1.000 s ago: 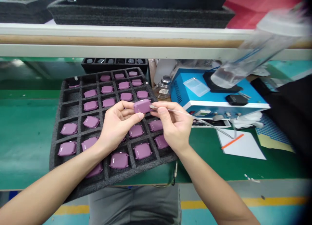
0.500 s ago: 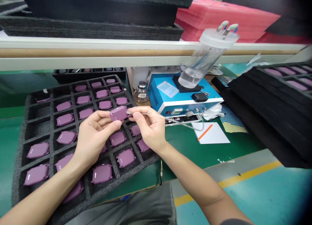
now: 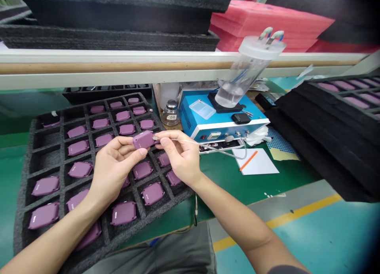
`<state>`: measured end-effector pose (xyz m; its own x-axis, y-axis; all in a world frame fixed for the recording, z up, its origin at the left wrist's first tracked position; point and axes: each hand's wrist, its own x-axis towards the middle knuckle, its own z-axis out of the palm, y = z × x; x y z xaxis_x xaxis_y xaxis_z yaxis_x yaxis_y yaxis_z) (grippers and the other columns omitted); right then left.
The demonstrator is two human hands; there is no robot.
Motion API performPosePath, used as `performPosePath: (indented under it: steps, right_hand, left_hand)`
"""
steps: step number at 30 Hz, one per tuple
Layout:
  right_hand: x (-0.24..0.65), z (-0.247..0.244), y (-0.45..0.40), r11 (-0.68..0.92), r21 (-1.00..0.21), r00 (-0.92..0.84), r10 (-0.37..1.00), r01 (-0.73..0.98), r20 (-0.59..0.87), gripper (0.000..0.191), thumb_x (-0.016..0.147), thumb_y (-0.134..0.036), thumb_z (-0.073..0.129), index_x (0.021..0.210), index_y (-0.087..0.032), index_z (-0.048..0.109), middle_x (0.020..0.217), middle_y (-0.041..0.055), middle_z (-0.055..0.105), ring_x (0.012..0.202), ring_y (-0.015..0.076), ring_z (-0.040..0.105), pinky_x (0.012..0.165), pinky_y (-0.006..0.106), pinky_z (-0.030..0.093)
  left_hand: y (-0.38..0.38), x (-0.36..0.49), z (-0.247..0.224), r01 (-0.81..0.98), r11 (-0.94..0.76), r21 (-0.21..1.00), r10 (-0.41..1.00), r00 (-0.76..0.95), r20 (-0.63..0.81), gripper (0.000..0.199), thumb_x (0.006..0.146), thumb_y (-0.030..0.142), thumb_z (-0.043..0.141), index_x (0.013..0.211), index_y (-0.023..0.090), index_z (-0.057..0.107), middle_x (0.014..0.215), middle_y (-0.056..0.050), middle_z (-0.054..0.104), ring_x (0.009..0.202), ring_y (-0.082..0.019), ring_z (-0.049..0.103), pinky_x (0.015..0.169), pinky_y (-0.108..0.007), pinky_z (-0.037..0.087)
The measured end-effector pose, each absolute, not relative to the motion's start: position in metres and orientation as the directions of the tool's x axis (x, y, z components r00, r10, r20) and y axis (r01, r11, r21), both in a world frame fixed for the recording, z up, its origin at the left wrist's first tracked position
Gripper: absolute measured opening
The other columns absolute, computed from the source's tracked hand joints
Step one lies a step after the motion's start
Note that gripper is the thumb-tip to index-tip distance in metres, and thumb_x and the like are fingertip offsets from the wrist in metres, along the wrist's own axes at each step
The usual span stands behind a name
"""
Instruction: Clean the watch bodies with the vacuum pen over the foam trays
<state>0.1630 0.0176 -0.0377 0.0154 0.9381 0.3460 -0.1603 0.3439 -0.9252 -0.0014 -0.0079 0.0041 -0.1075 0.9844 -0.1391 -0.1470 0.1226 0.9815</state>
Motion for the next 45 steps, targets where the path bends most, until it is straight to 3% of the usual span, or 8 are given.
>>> performPosePath:
  steps: [5, 12, 22, 38, 45]
  right_hand:
    - [0.1632, -0.0380, 0.0176, 0.334, -0.933, 0.009, 0.942, -0.134, 0.335, 0.026, 0.096, -0.046, 0.067, 0.101, -0.022, 0.074, 0.102, 0.0048, 0.078, 0.091, 0.0169, 0.076, 0.082, 0.032, 0.068]
    - [0.1636, -0.0385, 0.0174, 0.343, -0.926, 0.008, 0.938, -0.159, 0.346, 0.023, 0.096, -0.044, 0.068, 0.102, -0.022, 0.074, 0.102, 0.0044, 0.078, 0.090, 0.0163, 0.075, 0.082, 0.032, 0.068]
    - [0.1634, -0.0387, 0.0176, 0.338, -0.931, 0.009, 0.941, -0.136, 0.340, 0.026, 0.096, -0.047, 0.067, 0.102, -0.022, 0.073, 0.101, 0.0045, 0.078, 0.089, 0.0168, 0.076, 0.080, 0.032, 0.068]
    - [0.1638, -0.0395, 0.0180, 0.341, -0.928, 0.004, 0.939, -0.147, 0.344, 0.024, 0.097, -0.044, 0.067, 0.102, -0.022, 0.073, 0.101, 0.0042, 0.078, 0.088, 0.0163, 0.076, 0.080, 0.031, 0.068]
    - [0.1633, -0.0387, 0.0173, 0.348, -0.922, 0.008, 0.936, -0.171, 0.351, 0.020, 0.097, -0.040, 0.068, 0.102, -0.022, 0.074, 0.101, 0.0040, 0.078, 0.089, 0.0161, 0.075, 0.080, 0.030, 0.068]
  left_hand:
    - [-0.0078, -0.0011, 0.0050, -0.138, 0.123, 0.983, 0.984, -0.112, -0.139, 0.038, 0.068, 0.027, 0.095, 0.094, 0.019, 0.068, 0.096, -0.006, 0.082, 0.086, -0.018, 0.077, 0.084, -0.027, 0.062]
    - [-0.0080, -0.0017, 0.0046, -0.141, 0.114, 0.983, 0.987, -0.098, -0.128, 0.037, 0.068, 0.026, 0.095, 0.095, 0.019, 0.069, 0.098, -0.005, 0.082, 0.087, -0.016, 0.076, 0.083, -0.023, 0.061]
    - [-0.0077, -0.0004, 0.0049, -0.127, 0.129, 0.984, 0.983, -0.117, -0.144, 0.040, 0.067, 0.029, 0.095, 0.094, 0.019, 0.067, 0.096, -0.006, 0.081, 0.086, -0.018, 0.077, 0.085, -0.028, 0.062]
    - [-0.0089, -0.0006, 0.0049, -0.160, 0.122, 0.980, 0.986, -0.095, -0.138, 0.037, 0.068, 0.025, 0.095, 0.093, 0.021, 0.067, 0.090, -0.002, 0.081, 0.080, -0.014, 0.075, 0.079, -0.021, 0.060]
    - [-0.0078, -0.0020, 0.0027, -0.136, 0.115, 0.984, 0.988, -0.087, -0.127, 0.035, 0.071, 0.025, 0.094, 0.095, 0.020, 0.069, 0.097, -0.004, 0.082, 0.086, -0.014, 0.076, 0.082, -0.022, 0.061]
